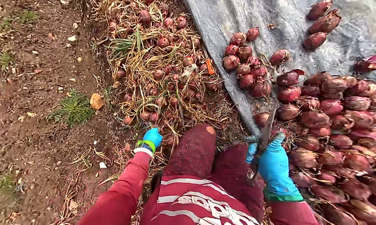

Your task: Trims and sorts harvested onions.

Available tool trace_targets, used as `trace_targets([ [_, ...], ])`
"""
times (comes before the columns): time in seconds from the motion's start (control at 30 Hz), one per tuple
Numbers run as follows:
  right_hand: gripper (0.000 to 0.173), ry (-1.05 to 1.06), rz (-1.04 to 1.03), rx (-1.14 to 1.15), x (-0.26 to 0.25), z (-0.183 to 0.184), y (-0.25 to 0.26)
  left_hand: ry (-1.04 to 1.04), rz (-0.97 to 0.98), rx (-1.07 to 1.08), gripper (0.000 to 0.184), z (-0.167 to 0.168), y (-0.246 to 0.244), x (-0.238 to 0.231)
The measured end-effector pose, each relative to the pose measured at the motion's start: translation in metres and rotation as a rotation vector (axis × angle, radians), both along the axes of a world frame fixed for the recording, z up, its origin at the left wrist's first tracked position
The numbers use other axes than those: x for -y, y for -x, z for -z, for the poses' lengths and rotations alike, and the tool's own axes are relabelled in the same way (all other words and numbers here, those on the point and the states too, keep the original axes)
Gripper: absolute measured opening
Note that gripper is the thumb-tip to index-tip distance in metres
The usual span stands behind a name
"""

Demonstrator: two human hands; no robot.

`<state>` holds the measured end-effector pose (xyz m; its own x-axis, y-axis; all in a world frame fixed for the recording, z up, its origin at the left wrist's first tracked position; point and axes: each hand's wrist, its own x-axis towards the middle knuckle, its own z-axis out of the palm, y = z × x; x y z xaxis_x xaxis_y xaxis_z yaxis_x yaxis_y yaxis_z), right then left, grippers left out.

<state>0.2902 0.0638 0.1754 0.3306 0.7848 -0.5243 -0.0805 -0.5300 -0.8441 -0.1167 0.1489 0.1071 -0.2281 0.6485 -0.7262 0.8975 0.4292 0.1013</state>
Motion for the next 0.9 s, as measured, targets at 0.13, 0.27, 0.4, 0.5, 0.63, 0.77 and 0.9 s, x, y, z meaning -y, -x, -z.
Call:
trace_targets([
  [0.13,0.085,0.117,-0.110,-0.028,0.009,0.020,0.022,0.133,-0.157,0.027,0.078,0.098,-0.032,0.061],
  [0.27,0.089,0.203,-0.126,-0.133,-0.009,0.036,0.026,0.208,-0.230,0.125,0.053,0.081,-0.040,0.044],
  [0.4,0.089,0.394,-0.184,-0.300,-0.045,0.064,0.045,-0.036,-0.138,0.148,0.038,-0.017,-0.036,-0.019],
  [0.5,0.076,0.234,-0.451,-0.466,-0.074,0.057,0.070,-0.157,0.161,0.167,0.055,-0.095,-0.056,-0.066],
  [0.63,0.086,-0.099,-0.531,-0.377,-0.102,0.002,0.093,-0.041,0.554,0.257,0.067,-0.157,-0.099,-0.093],
  [0.77,0.087,-0.073,-0.574,-0.213,-0.095,-0.021,0.068,-0.027,0.662,0.082,0.063,-0.178,-0.110,-0.112],
  [0.9,0.084,-0.007,-0.549,-0.110,-0.057,-0.016,0.058,-0.277,0.572,0.166,0.049,-0.185,-0.120,-0.090],
])
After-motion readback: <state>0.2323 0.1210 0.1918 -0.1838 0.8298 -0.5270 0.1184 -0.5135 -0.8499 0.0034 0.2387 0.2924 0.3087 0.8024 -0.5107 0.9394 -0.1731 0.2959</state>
